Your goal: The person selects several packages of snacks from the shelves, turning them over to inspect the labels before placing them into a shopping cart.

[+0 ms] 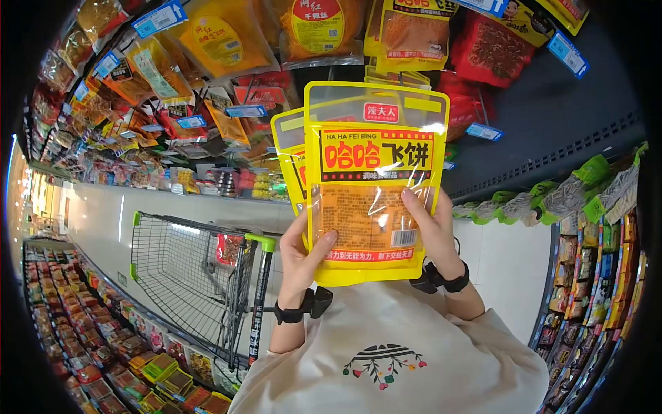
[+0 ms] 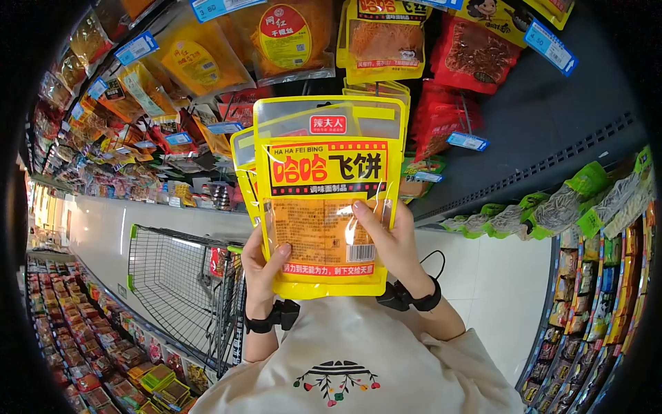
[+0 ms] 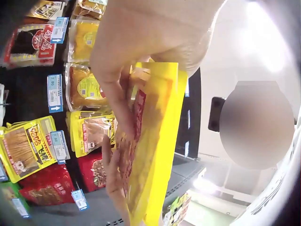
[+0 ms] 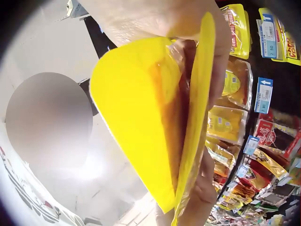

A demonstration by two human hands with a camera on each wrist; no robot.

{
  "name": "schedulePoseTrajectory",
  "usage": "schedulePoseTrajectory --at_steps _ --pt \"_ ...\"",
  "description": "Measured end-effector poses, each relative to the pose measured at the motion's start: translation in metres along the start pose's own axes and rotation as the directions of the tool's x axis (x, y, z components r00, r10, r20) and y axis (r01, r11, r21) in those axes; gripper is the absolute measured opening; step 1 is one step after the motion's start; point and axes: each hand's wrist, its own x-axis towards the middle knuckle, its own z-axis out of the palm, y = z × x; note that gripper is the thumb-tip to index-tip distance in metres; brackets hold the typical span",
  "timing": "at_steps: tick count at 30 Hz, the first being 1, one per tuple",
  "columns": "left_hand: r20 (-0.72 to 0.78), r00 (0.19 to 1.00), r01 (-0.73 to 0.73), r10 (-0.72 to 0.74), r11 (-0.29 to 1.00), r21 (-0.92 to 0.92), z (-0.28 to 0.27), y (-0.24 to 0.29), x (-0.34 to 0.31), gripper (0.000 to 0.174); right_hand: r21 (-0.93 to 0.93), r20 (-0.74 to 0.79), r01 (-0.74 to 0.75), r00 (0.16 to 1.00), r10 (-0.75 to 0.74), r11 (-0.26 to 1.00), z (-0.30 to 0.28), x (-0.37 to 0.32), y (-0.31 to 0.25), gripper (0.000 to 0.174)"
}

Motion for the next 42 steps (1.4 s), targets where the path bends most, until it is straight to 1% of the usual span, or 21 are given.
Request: schedulePoseTrajectory --at_steps 9,12,13,14,15,16,18,19,20,22,24,26,28,30,31,32,33,37,39,40,42 --pt "0.014 1.000 0.000 -0.001 0.997 0.078 0.001 0.002 0.003 0.048 -0.001 0.008 0.028 1.000 -0.028 1.000 -0.001 0.001 0.001 0.017" --pt "-0.099 0.988 -0.107 0.119 0.987 0.120 0.010 0.004 0.003 0.046 0.006 -0.025 0.081 0.996 -0.081 0.997 0.000 0.003 0.006 0.018" --pt "-0.128 0.936 -0.242 0.327 0.865 0.440 0.014 0.010 0.006 0.045 0.070 -0.077 0.123 0.990 -0.118 0.990 0.000 0.003 0.006 0.020" --pt "-0.085 0.849 -0.313 0.521 0.628 0.712 0.017 0.016 0.006 0.046 0.131 -0.129 0.168 0.980 -0.151 0.977 0.000 0.003 0.006 0.021" --pt "0.052 0.809 -0.299 0.586 0.333 0.894 0.019 0.022 0.003 0.040 0.091 -0.116 0.151 0.983 -0.140 0.984 -0.002 0.002 0.005 0.025" --pt "0.048 0.810 -0.294 0.585 0.333 0.896 0.025 0.026 0.002 0.040 0.092 -0.112 0.147 0.984 -0.136 0.985 0.000 0.000 0.007 0.025" --pt "0.274 0.816 -0.300 0.508 -0.032 0.953 0.041 0.028 0.001 0.046 -0.009 -0.100 0.195 0.976 -0.195 0.981 0.007 -0.002 0.013 0.026" --pt "0.344 0.829 -0.364 0.441 -0.042 0.930 0.048 0.025 -0.001 0.048 0.072 -0.068 0.140 0.988 -0.136 0.987 0.009 -0.004 0.015 0.032" --pt "0.377 0.871 -0.422 0.314 0.089 0.902 0.058 0.021 -0.004 0.046 0.075 -0.063 0.139 0.989 -0.135 0.987 0.011 -0.006 0.025 0.032" --pt "0.418 0.849 -0.450 0.323 0.028 0.893 0.080 0.005 -0.001 0.044 0.180 -0.038 0.328 0.944 -0.327 0.927 0.013 -0.010 0.047 0.039" --pt "0.459 0.846 -0.492 0.270 0.069 0.868 0.076 0.004 0.004 0.043 0.154 -0.009 0.308 0.950 -0.311 0.939 0.007 -0.005 0.043 0.041" --pt "0.509 0.836 -0.537 0.206 0.111 0.836 0.070 0.007 0.007 0.042 0.025 -0.014 0.149 0.989 -0.149 0.989 0.004 -0.003 0.032 0.035" --pt "0.662 0.749 -0.622 0.039 0.388 0.681 0.054 0.016 0.009 0.043 0.089 -0.033 0.113 0.993 -0.110 0.990 0.006 0.000 0.019 0.027" --pt "0.697 0.715 -0.421 0.047 0.825 0.377 0.026 0.023 0.015 0.033 0.012 -0.018 0.089 0.996 -0.089 0.996 -0.003 0.005 0.016 0.021" --pt "0.717 0.697 -0.242 0.032 0.951 0.194 0.004 0.021 0.020 0.030 -0.015 -0.041 0.116 0.992 -0.116 0.993 -0.007 0.009 0.021 0.018" --pt "0.367 0.912 0.097 -0.186 0.964 0.249 -0.014 0.025 0.005 0.018 -0.004 -0.054 0.115 0.992 -0.115 0.993 -0.009 0.009 0.018 0.018" --pt "0.104 0.986 -0.159 0.130 0.920 0.359 -0.016 0.018 0.009 0.027 0.054 0.003 0.043 0.999 -0.043 0.998 -0.012 0.009 0.011 0.019" --pt "-0.048 0.937 -0.312 0.345 0.892 0.328 -0.033 0.016 0.020 0.051 0.126 0.130 -0.038 0.991 0.021 0.991 -0.012 0.006 -0.005 0.021" --pt "0.255 0.967 -0.086 0.023 0.967 0.239 -0.052 0.009 0.004 0.068 0.122 0.154 -0.022 0.988 0.003 0.992 -0.011 0.004 -0.007 0.021" --pt "0.248 0.968 -0.082 0.023 0.969 0.232 -0.045 0.009 -0.002 0.068 0.114 0.159 -0.028 0.987 0.009 0.993 -0.013 0.005 -0.005 0.021" --pt "0.109 0.982 0.119 -0.156 0.951 0.286 -0.024 0.013 -0.010 0.063 -0.011 0.206 0.023 0.978 -0.021 1.000 -0.017 0.008 0.000 0.021"
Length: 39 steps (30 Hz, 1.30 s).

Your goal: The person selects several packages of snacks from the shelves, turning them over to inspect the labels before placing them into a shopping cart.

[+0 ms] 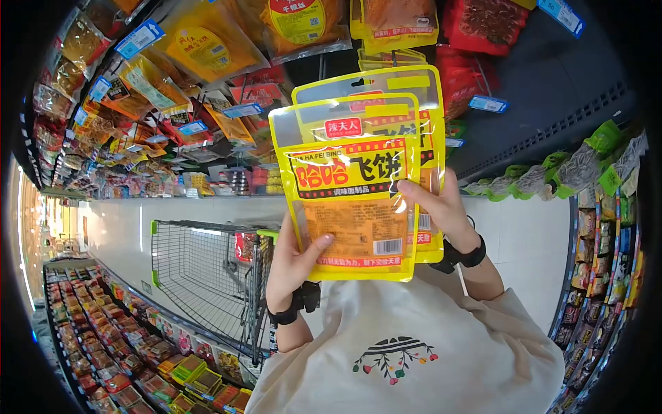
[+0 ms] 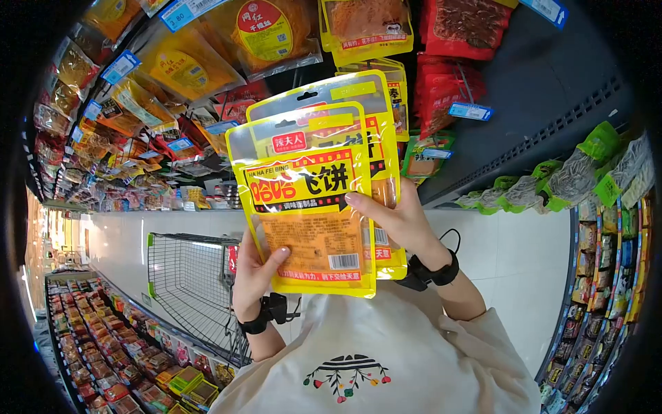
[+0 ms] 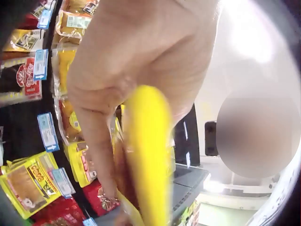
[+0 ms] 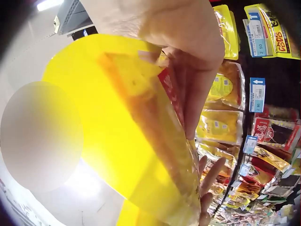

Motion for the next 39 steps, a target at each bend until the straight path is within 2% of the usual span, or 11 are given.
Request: schedulePoseTrajectory --at_steps 4,7,10,13,18,20,24,28,31,34,39 --pt "-0.253 0.965 -0.034 0.062 0.993 0.112 -0.012 0.003 -0.006 0.044 0.106 -0.172 0.065 0.984 -0.046 0.992 -0.012 0.005 0.012 0.020" --pt "-0.575 0.787 -0.187 0.224 0.974 0.125 -0.047 -0.009 -0.013 0.049 0.213 -0.295 0.114 0.954 -0.047 0.970 -0.026 0.006 -0.008 0.016" --pt "-0.686 0.656 -0.322 0.313 0.939 0.121 -0.069 -0.005 -0.018 0.040 0.220 -0.371 0.146 0.927 -0.055 0.964 -0.043 0.002 -0.013 0.016" --pt "-0.699 0.635 -0.295 0.330 0.939 0.175 -0.078 -0.008 -0.022 0.043 0.237 -0.433 0.155 0.901 -0.039 0.959 -0.044 -0.001 -0.015 0.017" --pt "-0.672 0.676 -0.309 0.303 0.944 0.115 -0.067 -0.008 -0.014 0.046 0.187 -0.485 0.165 0.873 -0.055 0.968 -0.038 0.001 -0.013 0.015" --pt "-0.683 0.701 -0.194 0.207 0.976 0.097 -0.059 -0.006 -0.011 0.045 0.225 -0.495 0.150 0.869 -0.019 0.963 -0.030 0.000 -0.019 0.016" --pt "-0.561 0.797 -0.277 0.225 0.961 -0.008 -0.029 0.003 0.004 0.045 0.288 -0.470 0.043 0.877 0.102 0.957 -0.023 -0.002 -0.005 0.018" --pt "-0.309 0.937 -0.214 0.165 0.968 -0.130 0.005 0.010 0.020 0.049 0.442 -0.177 -0.102 0.964 0.198 0.891 0.002 0.002 0.008 0.029" --pt "-0.299 0.954 -0.111 0.031 0.961 -0.252 0.026 0.013 0.025 0.057 0.414 -0.088 -0.152 0.975 0.205 0.897 0.015 0.004 0.017 0.030" --pt "-0.246 0.869 -0.448 0.430 0.894 -0.017 0.041 0.021 0.033 0.075 0.209 -0.113 -0.033 0.992 0.057 0.977 0.016 0.005 0.023 0.026" --pt "-0.289 0.940 -0.236 0.181 0.957 -0.171 0.040 0.005 0.033 0.058 0.029 -0.069 -0.056 0.996 0.058 0.998 0.012 0.001 0.021 0.017"
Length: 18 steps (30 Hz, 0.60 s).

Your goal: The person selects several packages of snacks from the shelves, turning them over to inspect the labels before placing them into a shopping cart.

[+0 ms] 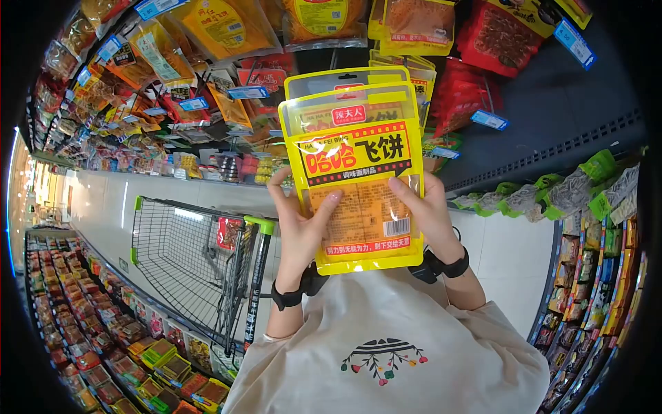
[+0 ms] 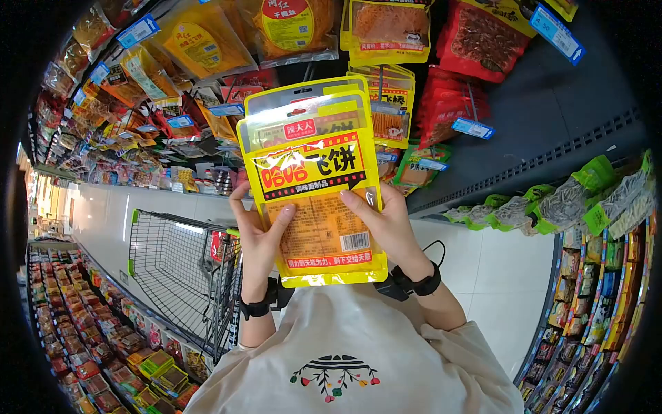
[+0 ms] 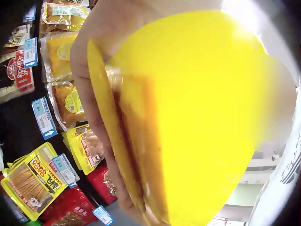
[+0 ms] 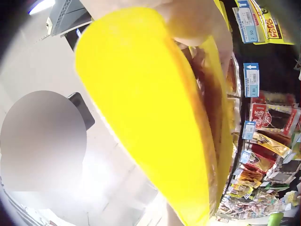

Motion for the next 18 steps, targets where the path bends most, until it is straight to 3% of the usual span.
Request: schedulePoseTrajectory --at_steps 4,6,7,9,11,12,13,15,18 --pt "-0.021 0.999 -0.041 0.042 0.999 0.033 -0.004 -0.010 -0.002 0.056 -0.197 0.027 0.067 0.998 -0.063 0.978 -0.001 -0.003 -0.003 0.026" --pt "0.027 0.980 0.195 -0.199 0.975 0.102 -0.013 -0.010 -0.003 0.054 -0.121 -0.244 0.317 0.909 -0.338 0.941 0.005 0.001 0.001 0.038" --pt "0.032 0.979 0.195 -0.199 0.976 0.098 -0.019 -0.010 -0.006 0.054 -0.128 -0.247 0.318 0.907 -0.341 0.939 0.001 0.003 -0.002 0.038" --pt "-0.088 0.987 0.152 -0.138 0.972 0.180 -0.036 -0.012 -0.011 0.050 -0.225 -0.449 0.462 0.732 -0.512 0.858 -0.015 0.006 -0.011 0.045" --pt "-0.323 0.935 -0.027 0.143 0.941 0.337 -0.064 -0.016 -0.009 0.046 -0.208 -0.494 0.488 0.696 -0.522 0.848 -0.035 0.002 -0.018 0.044" --pt "-0.386 0.897 -0.086 0.214 0.942 0.324 -0.088 -0.023 -0.007 0.045 -0.170 -0.535 0.514 0.668 -0.517 0.841 -0.044 -0.001 -0.022 0.042" --pt "-0.447 0.849 -0.144 0.282 0.937 0.317 -0.108 -0.028 -0.006 0.043 -0.191 -0.543 0.516 0.653 -0.528 0.835 -0.051 -0.004 -0.025 0.042" --pt "-0.482 0.829 -0.174 0.283 0.951 0.257 -0.122 -0.017 -0.009 0.038 -0.150 -0.517 0.498 0.697 -0.497 0.854 -0.060 -0.007 -0.031 0.043" --pt "-0.484 0.830 -0.133 0.277 0.941 0.311 -0.114 -0.008 -0.009 0.036 -0.139 -0.506 0.509 0.701 -0.503 0.849 -0.053 -0.006 -0.036 0.041"
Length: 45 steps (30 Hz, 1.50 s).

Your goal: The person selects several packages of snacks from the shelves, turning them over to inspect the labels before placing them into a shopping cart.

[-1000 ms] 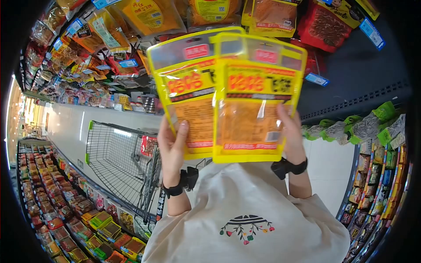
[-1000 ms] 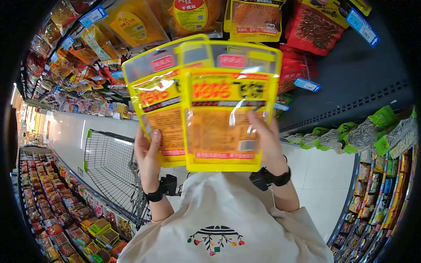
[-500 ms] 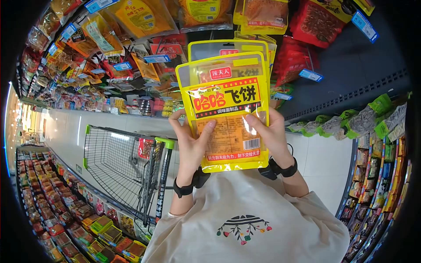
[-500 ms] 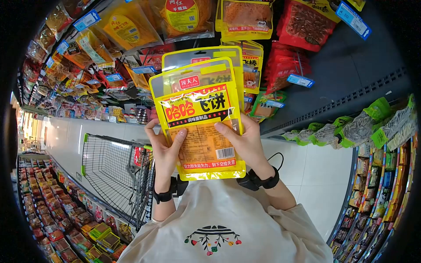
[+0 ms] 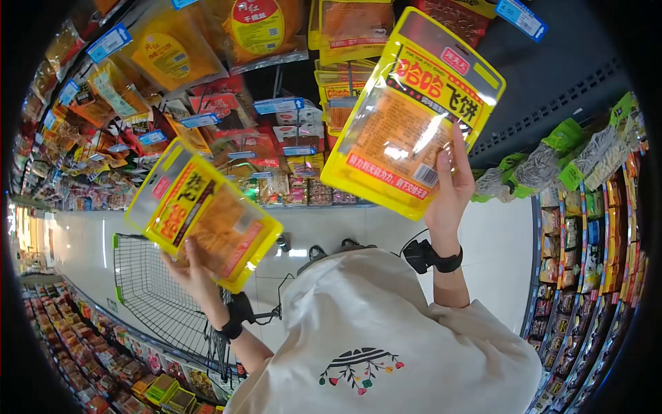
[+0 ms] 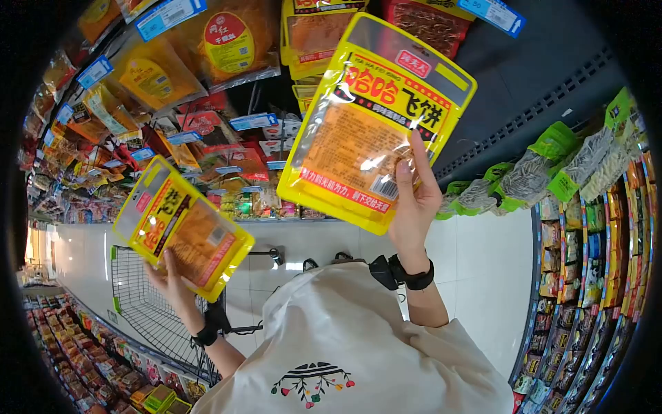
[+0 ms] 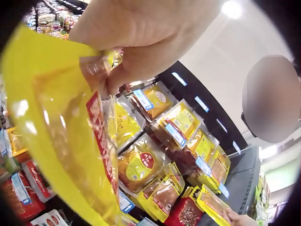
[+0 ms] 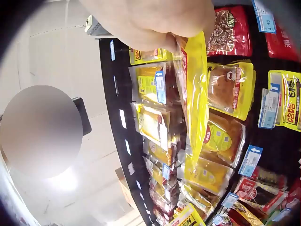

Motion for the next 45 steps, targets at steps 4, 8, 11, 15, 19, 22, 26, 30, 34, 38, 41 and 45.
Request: schedulePoseTrajectory --at_steps 4,8,11,15,19,22,26,30,34,38,41,45 --pt "0.143 0.987 0.082 -0.073 0.995 -0.056 0.031 0.004 -0.016 0.037 -0.075 0.247 -0.142 0.956 0.157 0.987 0.014 -0.016 0.008 0.038" --pt "0.443 0.876 0.310 -0.191 0.926 -0.213 0.066 0.016 -0.042 0.043 -0.260 0.592 -0.120 0.764 0.256 0.958 0.028 -0.034 0.022 0.035" --pt "0.388 0.905 0.283 -0.175 0.928 -0.242 0.064 0.001 -0.054 0.044 -0.289 0.711 -0.040 0.661 0.242 0.957 0.038 -0.048 0.025 0.051" --pt "0.304 0.927 0.284 -0.218 0.939 -0.193 0.049 0.016 -0.069 0.042 -0.258 0.779 0.087 0.608 0.154 0.962 0.053 -0.050 0.027 0.079" --pt "0.172 0.975 0.159 -0.143 0.984 -0.081 0.026 0.028 -0.090 0.037 -0.135 0.877 -0.373 0.387 0.286 0.918 0.072 -0.067 0.040 0.082" --pt "0.017 0.989 0.145 -0.146 0.989 0.016 -0.003 0.027 -0.125 0.040 -0.218 0.911 -0.473 0.216 0.352 0.854 0.071 -0.079 0.064 0.072" --pt "-0.059 0.984 0.173 -0.167 0.979 0.112 -0.045 0.044 -0.158 0.038 -0.407 0.914 -0.180 -0.063 0.402 0.896 0.083 -0.087 0.069 0.030" --pt "-0.192 0.947 0.275 -0.257 0.958 0.075 -0.095 0.068 -0.167 0.027 -0.087 0.953 0.066 -0.285 0.103 0.994 0.143 -0.099 0.025 0.019" --pt "-0.189 0.982 0.099 -0.008 0.873 0.477 -0.167 0.118 -0.122 0.008 0.185 0.911 0.110 -0.392 -0.129 0.977 0.228 -0.122 -0.003 0.018" --pt "-0.129 0.984 -0.012 0.119 0.778 0.628 -0.235 0.168 -0.034 0.012 0.383 0.909 0.220 -0.261 -0.325 0.897 0.337 -0.156 -0.035 0.014" --pt "-0.146 0.986 0.016 0.084 0.816 0.578 -0.300 0.157 0.037 0.017 0.123 0.948 0.084 -0.305 -0.092 0.989 0.421 -0.199 -0.022 0.013" --pt "-0.159 0.986 0.124 -0.051 0.863 0.490 -0.381 0.042 0.109 0.022 -0.058 0.900 -0.139 -0.436 -0.008 0.989 0.512 -0.284 0.097 0.010"
